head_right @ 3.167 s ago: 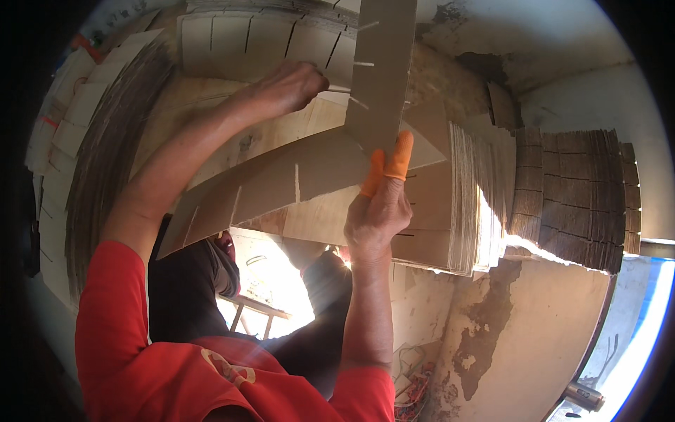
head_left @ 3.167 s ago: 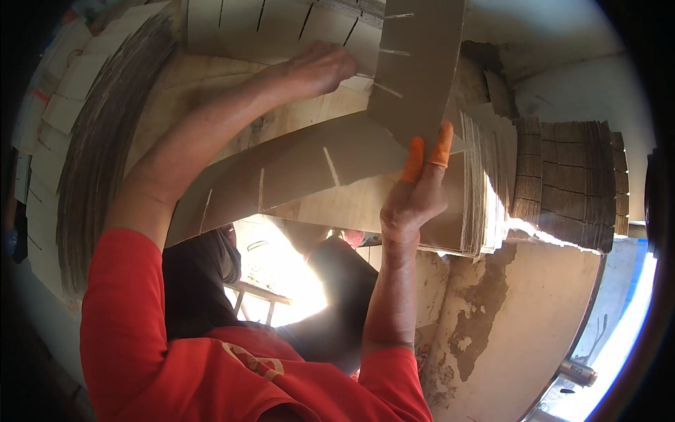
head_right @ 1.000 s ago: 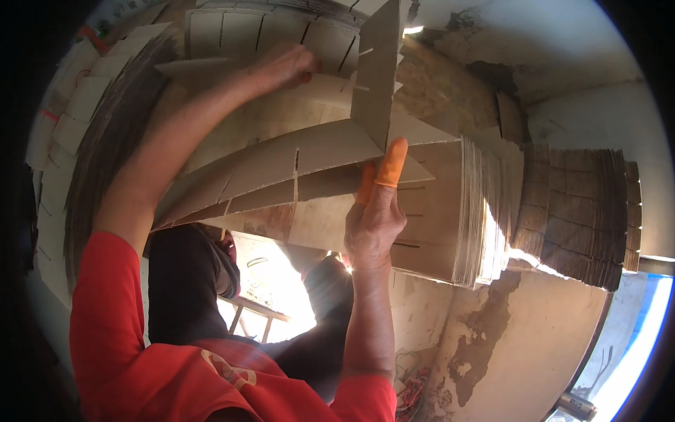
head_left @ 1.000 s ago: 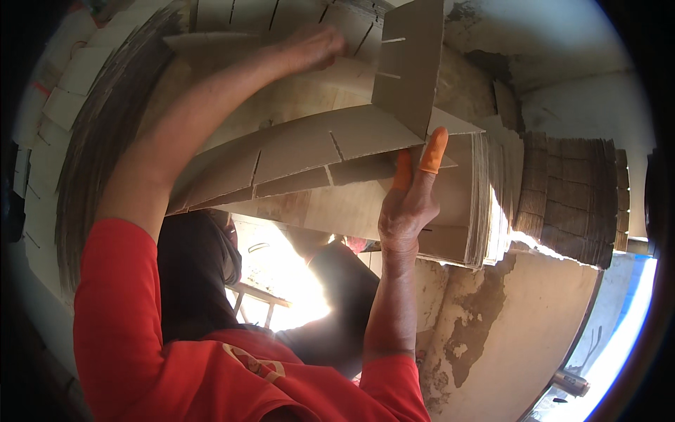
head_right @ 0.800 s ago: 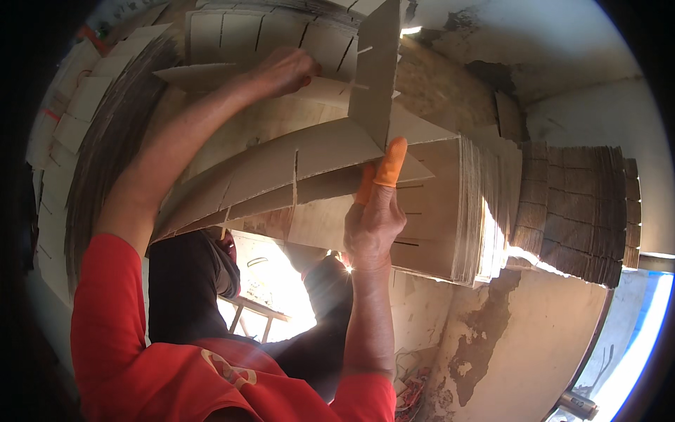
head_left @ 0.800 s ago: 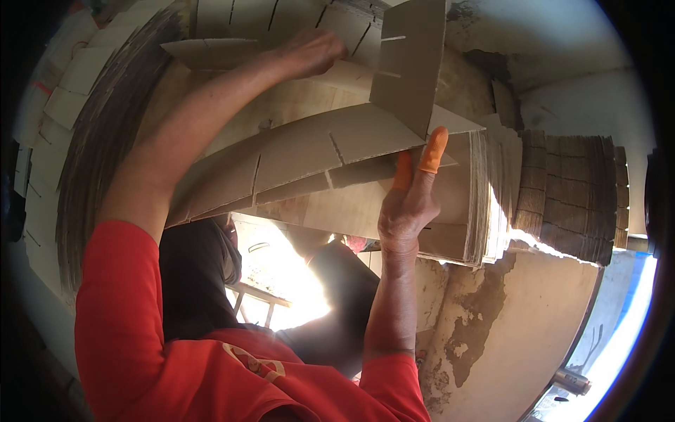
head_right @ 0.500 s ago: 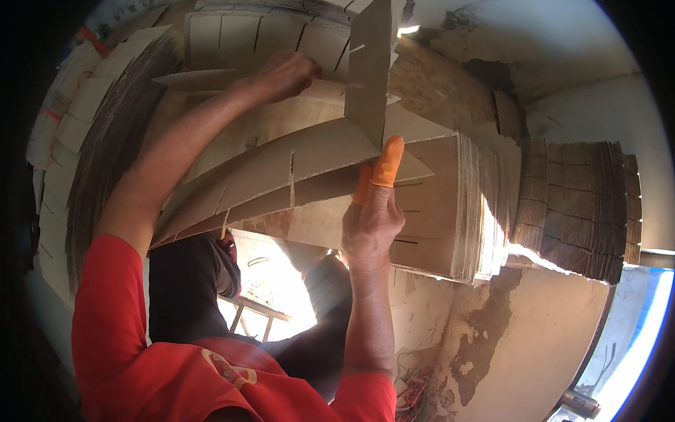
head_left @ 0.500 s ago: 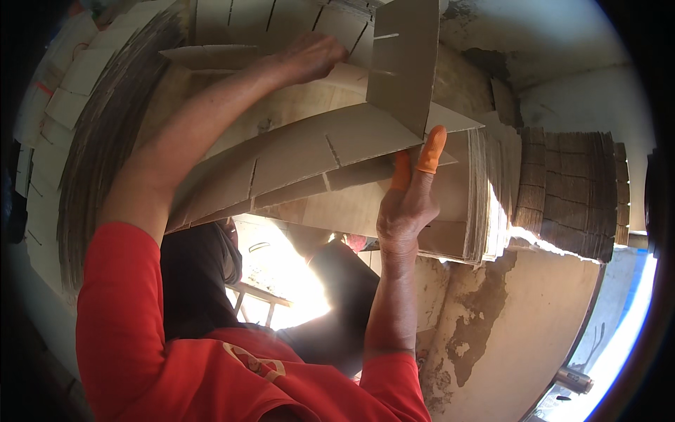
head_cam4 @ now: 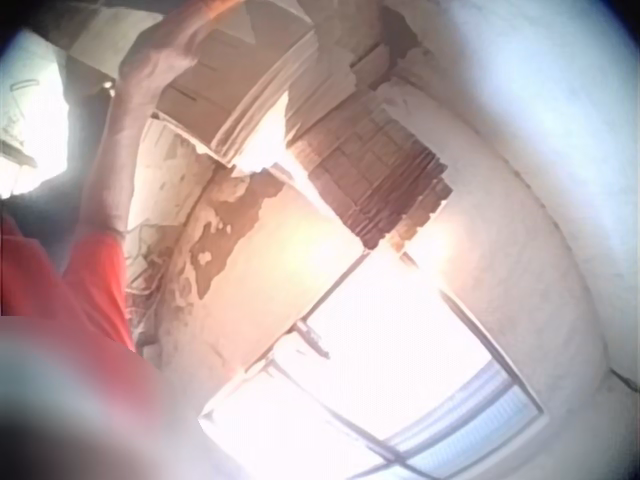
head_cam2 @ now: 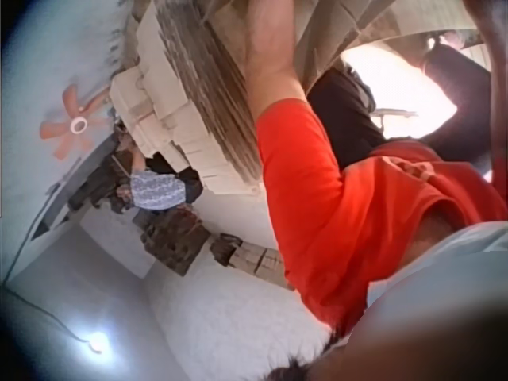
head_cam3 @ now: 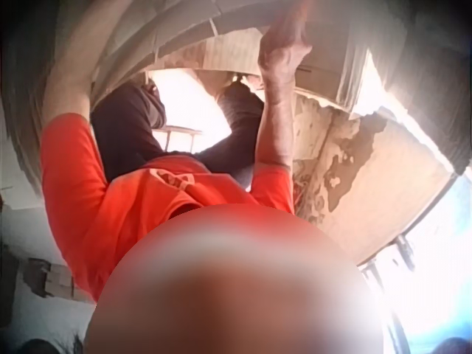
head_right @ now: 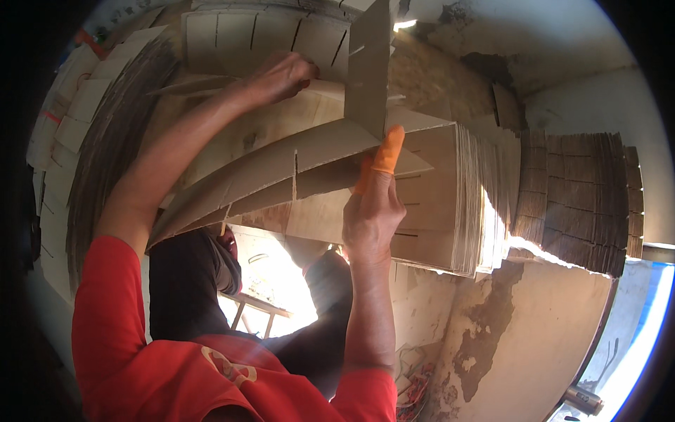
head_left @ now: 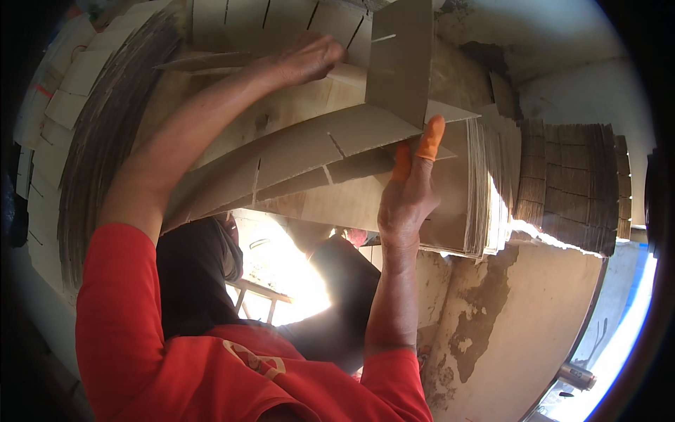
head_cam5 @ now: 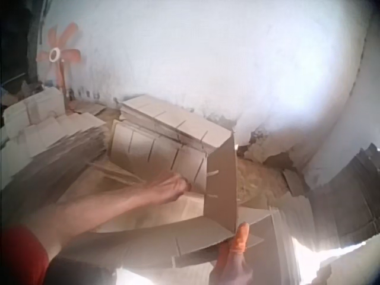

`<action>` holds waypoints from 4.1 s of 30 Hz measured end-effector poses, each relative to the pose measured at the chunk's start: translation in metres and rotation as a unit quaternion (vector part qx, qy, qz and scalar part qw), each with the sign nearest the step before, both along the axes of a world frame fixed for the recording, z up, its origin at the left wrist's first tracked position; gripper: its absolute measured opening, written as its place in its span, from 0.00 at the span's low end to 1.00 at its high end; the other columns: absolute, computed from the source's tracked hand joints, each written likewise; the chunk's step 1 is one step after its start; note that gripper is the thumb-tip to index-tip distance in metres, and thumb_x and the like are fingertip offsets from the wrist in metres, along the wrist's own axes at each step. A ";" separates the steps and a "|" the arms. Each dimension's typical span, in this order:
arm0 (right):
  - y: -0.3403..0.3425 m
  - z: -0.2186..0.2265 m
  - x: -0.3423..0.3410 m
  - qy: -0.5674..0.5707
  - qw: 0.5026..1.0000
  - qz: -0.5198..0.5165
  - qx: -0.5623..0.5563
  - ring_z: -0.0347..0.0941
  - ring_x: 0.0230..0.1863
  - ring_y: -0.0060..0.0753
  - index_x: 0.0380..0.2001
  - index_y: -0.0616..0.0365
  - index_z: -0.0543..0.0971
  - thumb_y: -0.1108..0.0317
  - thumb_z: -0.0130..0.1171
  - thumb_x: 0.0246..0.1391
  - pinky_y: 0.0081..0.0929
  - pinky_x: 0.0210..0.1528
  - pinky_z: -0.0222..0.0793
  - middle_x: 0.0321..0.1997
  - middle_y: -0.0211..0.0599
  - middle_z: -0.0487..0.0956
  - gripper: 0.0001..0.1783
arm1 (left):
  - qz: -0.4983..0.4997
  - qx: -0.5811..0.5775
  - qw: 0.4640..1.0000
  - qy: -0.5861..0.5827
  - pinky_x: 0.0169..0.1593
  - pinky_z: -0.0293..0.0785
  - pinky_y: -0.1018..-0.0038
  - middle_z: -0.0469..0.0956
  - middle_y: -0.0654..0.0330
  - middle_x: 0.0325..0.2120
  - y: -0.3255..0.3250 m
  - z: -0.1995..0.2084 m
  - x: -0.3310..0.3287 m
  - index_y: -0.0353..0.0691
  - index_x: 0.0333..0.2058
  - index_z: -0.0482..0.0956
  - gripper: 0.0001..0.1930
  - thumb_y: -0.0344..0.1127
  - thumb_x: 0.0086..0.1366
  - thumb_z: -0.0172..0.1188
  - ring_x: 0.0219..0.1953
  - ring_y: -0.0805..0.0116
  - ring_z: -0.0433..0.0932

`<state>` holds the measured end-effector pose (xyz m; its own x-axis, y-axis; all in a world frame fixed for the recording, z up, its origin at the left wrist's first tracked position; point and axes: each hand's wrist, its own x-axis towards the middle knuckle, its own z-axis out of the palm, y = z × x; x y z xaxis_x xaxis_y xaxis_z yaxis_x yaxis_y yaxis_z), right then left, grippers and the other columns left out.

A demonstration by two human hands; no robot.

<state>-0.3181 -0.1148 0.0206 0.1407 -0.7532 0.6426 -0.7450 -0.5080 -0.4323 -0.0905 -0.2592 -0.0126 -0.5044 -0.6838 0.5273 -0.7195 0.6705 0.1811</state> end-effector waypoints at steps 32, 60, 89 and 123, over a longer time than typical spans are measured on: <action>-0.011 -0.028 0.006 0.030 0.988 -0.064 0.137 0.71 0.18 0.30 0.65 0.55 0.57 0.78 0.52 0.55 0.25 0.22 0.69 0.41 0.40 0.78 0.34 | 0.203 0.096 0.963 -0.146 0.66 0.53 0.53 0.63 0.48 0.54 -0.083 0.008 0.017 0.33 0.50 0.66 0.20 0.34 0.60 0.53 0.64 0.52 0.54; -0.018 -0.008 0.003 -0.047 0.967 -0.029 0.248 0.77 0.40 0.41 0.60 0.52 0.64 0.78 0.51 0.57 0.27 0.40 0.71 0.42 0.46 0.78 0.27 | 0.082 0.084 0.989 -0.089 0.29 0.65 0.56 0.72 0.48 0.20 -0.064 0.000 0.025 0.35 0.20 0.64 0.11 0.24 0.48 0.61 0.28 0.45 0.73; 0.001 0.000 -0.008 0.067 0.982 -0.008 0.175 0.70 0.15 0.41 0.59 0.67 0.62 0.81 0.51 0.54 0.34 0.17 0.62 0.15 0.47 0.71 0.27 | -0.038 0.088 0.995 -0.031 0.27 0.60 0.54 0.65 0.43 0.16 -0.017 0.011 -0.005 0.30 0.16 0.62 0.09 0.19 0.38 0.54 0.23 0.43 0.69; 0.009 0.023 -0.008 0.254 0.941 -0.032 0.222 0.76 0.30 0.54 0.54 0.66 0.69 0.84 0.46 0.45 0.46 0.31 0.70 0.25 0.52 0.77 0.28 | 0.066 0.212 0.975 -0.030 0.47 0.70 0.67 0.76 0.51 0.35 0.054 0.048 0.050 0.35 0.46 0.76 0.24 0.37 0.50 0.69 0.42 0.56 0.75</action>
